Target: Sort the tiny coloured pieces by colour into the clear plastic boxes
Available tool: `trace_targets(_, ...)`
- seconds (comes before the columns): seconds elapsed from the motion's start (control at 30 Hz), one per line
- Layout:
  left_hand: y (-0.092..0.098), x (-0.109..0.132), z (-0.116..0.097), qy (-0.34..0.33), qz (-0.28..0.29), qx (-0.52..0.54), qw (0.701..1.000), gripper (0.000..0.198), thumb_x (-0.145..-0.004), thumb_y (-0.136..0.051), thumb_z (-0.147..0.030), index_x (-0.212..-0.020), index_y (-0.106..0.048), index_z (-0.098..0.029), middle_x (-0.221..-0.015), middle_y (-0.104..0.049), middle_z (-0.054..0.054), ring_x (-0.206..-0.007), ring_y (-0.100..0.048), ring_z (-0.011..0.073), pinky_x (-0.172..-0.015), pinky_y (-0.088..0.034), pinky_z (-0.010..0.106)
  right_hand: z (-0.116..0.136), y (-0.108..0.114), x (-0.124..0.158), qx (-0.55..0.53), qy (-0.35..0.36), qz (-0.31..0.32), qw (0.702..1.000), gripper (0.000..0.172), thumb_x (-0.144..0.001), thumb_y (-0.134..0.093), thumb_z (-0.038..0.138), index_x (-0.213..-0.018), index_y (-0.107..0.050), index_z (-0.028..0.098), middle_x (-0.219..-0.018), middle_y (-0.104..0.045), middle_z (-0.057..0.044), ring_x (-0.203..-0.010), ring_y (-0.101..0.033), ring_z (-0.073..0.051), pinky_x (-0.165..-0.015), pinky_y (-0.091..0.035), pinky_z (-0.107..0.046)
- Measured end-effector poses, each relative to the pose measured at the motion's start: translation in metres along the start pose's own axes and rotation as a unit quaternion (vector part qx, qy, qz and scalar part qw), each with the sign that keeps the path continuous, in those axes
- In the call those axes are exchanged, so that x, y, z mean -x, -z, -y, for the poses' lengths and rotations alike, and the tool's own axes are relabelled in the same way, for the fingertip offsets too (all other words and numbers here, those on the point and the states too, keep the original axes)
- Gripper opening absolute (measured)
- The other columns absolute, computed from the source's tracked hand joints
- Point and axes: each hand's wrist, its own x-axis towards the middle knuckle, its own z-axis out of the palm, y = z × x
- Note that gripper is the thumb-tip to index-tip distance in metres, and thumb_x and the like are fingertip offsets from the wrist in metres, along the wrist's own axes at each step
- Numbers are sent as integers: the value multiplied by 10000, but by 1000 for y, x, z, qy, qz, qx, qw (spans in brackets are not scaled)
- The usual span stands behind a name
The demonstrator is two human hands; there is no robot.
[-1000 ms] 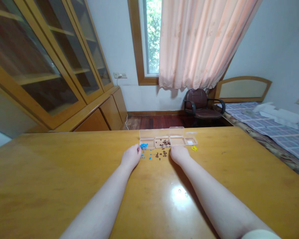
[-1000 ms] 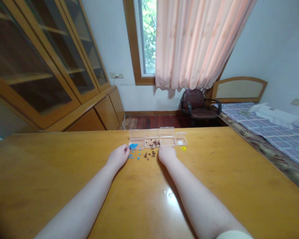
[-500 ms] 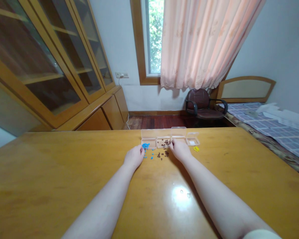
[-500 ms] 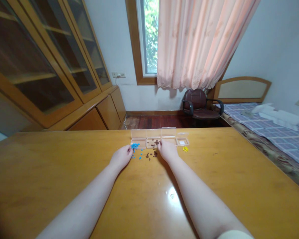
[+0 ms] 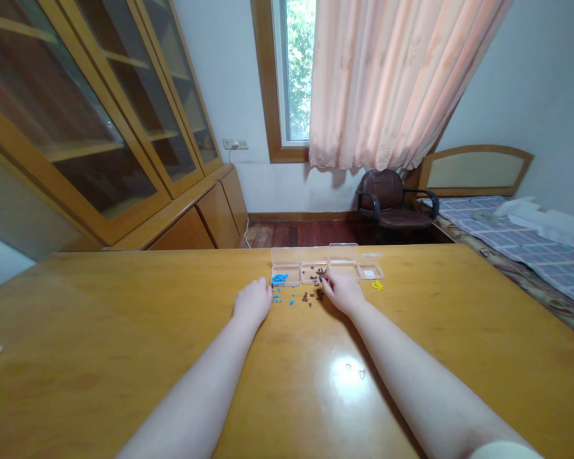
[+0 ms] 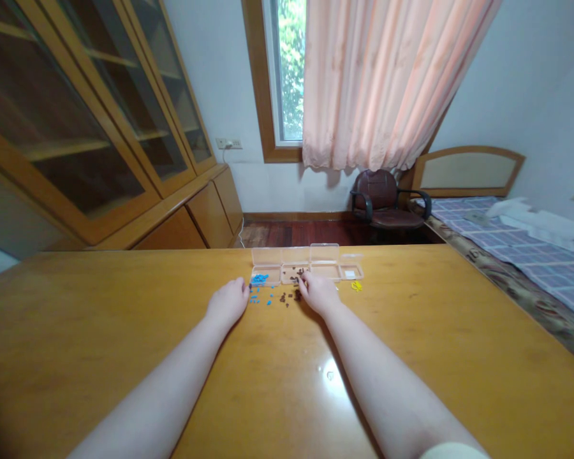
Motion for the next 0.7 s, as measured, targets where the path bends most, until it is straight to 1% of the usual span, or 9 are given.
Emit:
trace_targets(0.07, 2, 6, -5, -7, -14, -11, 1000, 320, -896, -326, -323, -959, -588, -150, -915, -636, 135, -852, -619, 258, -722, -453, 359, 2, -1, 0, 0, 12, 11, 1000, 272, -914, -380, 325, -920, -614, 186, -812, -669, -57, -751, -573, -157, -670, -332, -228)
trace_targets(0.13, 4, 12, -11, -35, -22, -12, 999, 304, -894, -335, -289, -960, -599, -154, -924, -630, 134, -893, -603, 259, -761, -442, 371, 2, -1, 0, 3, 18, 19, 1000, 278, -916, -378, 331, -913, -616, 187, -815, -670, -58, -755, -575, -157, -676, -334, -228)
trace_targets(0.2, 5, 18, -17, -92, -21, -2, 996, 271, -883, -365, -250, -978, -606, -170, -949, -628, 125, -941, -582, 255, -813, -423, 378, 2, -1, 0, 4, 23, 16, 1000, 287, -920, -370, 335, -909, -616, 188, -811, -670, -57, -753, -576, -157, -679, -335, -228)
trace_targets(0.3, 2, 21, -25, -184, -14, 24, 983, 275, -863, -414, -208, -1082, -580, -207, -1029, -620, 100, -986, -558, 235, -869, -394, 368, 1, -1, 1, 2, 29, 6, 1000, 301, -925, -356, 348, -907, -610, 188, -798, -668, -54, -743, -575, -156, -677, -332, -228)
trace_targets(0.37, -1, 20, -28, -215, -16, 34, 976, 308, -866, -419, -212, -1141, -556, -220, -1078, -609, 91, -1001, -547, 232, -878, -388, 364, 1, -1, 1, 1, 30, 3, 1000, 308, -927, -351, 357, -900, -607, 189, -791, -666, -51, -737, -575, -153, -672, -328, -227)
trace_targets(0.53, -7, 18, -31, -225, -17, 35, 974, 318, -882, -408, -242, -1161, -560, -223, -1114, -587, 100, -1066, -503, 239, -906, -372, 369, 2, -3, 2, 2, 27, 0, 1000, 319, -928, -349, 373, -877, -608, 195, -780, -666, -44, -723, -576, -149, -639, -315, -227)
trace_targets(0.7, -8, 18, -29, -223, -33, 24, 974, 261, -872, -419, -218, -1066, -594, -207, -1053, -596, 93, -1015, -512, 239, -876, -377, 371, 0, -2, 1, -4, 37, -1, 999, 312, -930, -350, 360, -894, -613, 197, -786, -672, -45, -725, -578, -145, -655, -324, -224)
